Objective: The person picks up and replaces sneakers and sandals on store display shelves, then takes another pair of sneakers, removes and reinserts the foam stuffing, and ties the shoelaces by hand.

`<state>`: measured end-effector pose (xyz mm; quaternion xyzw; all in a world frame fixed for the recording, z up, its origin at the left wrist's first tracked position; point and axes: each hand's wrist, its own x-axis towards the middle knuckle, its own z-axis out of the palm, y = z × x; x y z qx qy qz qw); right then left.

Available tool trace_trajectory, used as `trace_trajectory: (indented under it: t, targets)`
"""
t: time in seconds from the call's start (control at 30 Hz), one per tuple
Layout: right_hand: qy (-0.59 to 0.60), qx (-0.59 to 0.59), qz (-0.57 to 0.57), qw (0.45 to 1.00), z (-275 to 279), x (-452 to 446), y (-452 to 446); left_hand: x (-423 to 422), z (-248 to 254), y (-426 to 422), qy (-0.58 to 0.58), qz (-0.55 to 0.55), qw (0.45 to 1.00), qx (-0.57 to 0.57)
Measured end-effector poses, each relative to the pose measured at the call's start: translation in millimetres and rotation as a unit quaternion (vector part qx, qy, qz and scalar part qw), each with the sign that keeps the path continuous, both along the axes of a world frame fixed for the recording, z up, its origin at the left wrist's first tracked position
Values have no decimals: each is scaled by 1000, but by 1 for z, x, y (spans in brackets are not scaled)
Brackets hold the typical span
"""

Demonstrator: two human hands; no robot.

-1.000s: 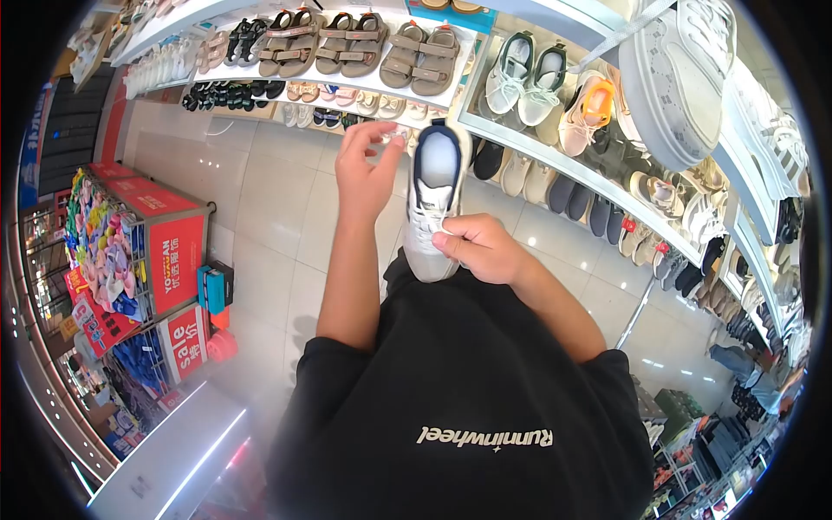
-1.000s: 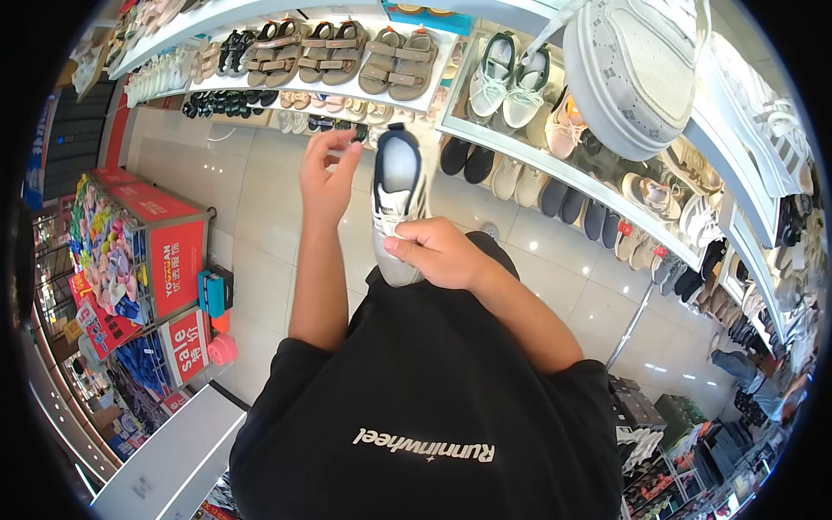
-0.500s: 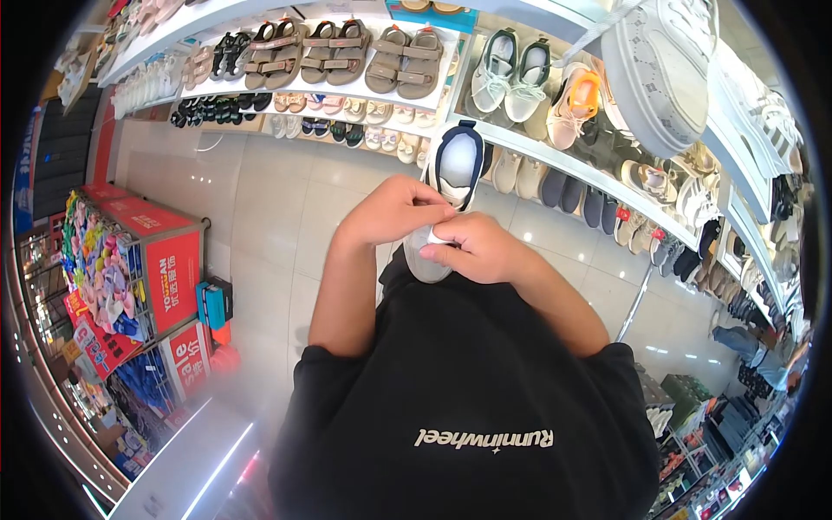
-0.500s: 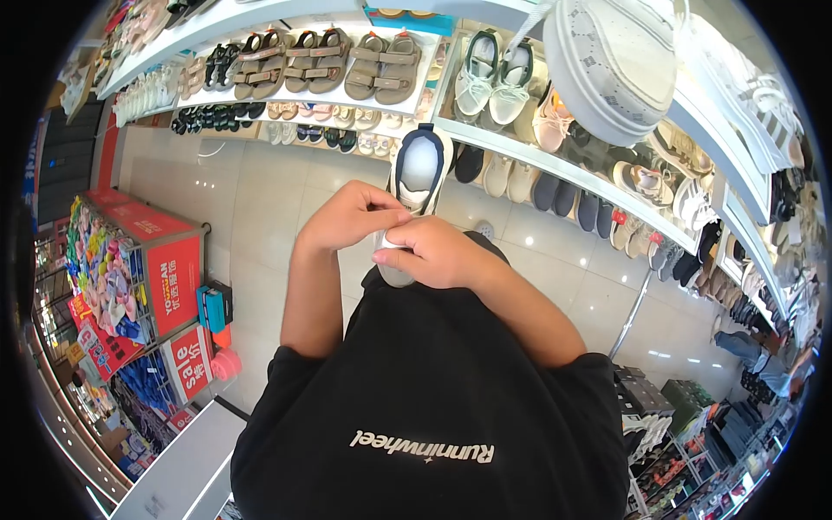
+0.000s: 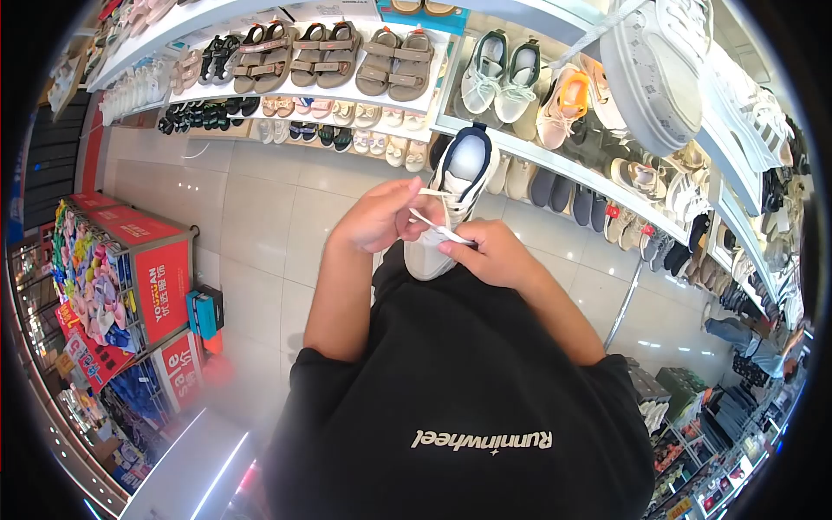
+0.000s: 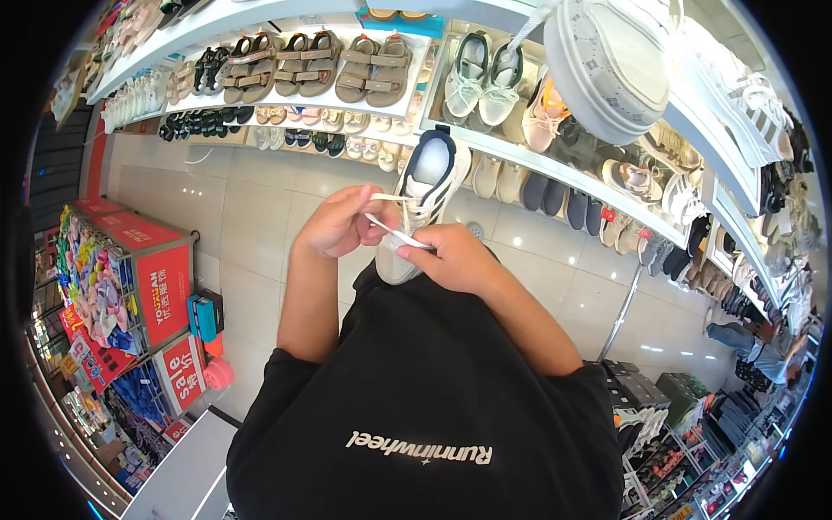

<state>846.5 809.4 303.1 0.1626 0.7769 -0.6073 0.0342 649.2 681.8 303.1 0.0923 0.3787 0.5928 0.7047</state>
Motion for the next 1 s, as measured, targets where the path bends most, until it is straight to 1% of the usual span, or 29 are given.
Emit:
trace_trajectory:
  t: [0.03, 0.07, 0.17, 0.2, 0.23, 0.27, 0.37, 0.47, 0.57, 0.67, 0.77, 0.9, 1.0]
  targets:
    - [1, 8, -4, 1000, 0, 0, 1, -10, -22, -9, -59, -8, 996, 69]
    - [3, 16, -10, 1000, 0, 0, 2, -21, -33, -17, -118, -18, 983, 137]
    - [28, 33, -19, 999, -8, 2, 4, -42, -10, -42, 83, 8, 995, 49]
    - [47, 28, -12, 998, -7, 1, 4, -40, 2, -44, 195, -11, 980, 35]
    - [66, 23, -5, 998, -3, 0, 3, -38, 15, -46, 304, -31, 952, 20]
    - [85, 18, 3, 996, 1, -1, 3, -36, 25, -49, 408, -49, 911, 5]
    - [123, 37, 26, 991, 16, -11, -1, -24, 37, -51, 425, -87, 901, -24]
    - [181, 124, 50, 974, 28, -22, -3, -16, 60, -39, 555, -151, 817, -46]
    - [203, 193, 90, 956, 42, -29, -2, 2, 40, -30, 558, -40, 829, 9]
    - [204, 231, 112, 945, 52, -27, 4, 8, 34, -26, 625, -58, 777, 39]
    - [212, 236, 52, 947, 52, -29, 18, 9, 33, -24, 681, -24, 728, 83]
    - [281, 359, -62, 888, 39, -37, 34, 10, 37, -21, 662, -28, 741, 109]
    - [271, 398, -92, 872, 32, -38, 35, 12, 39, -15, 668, -27, 735, 118]
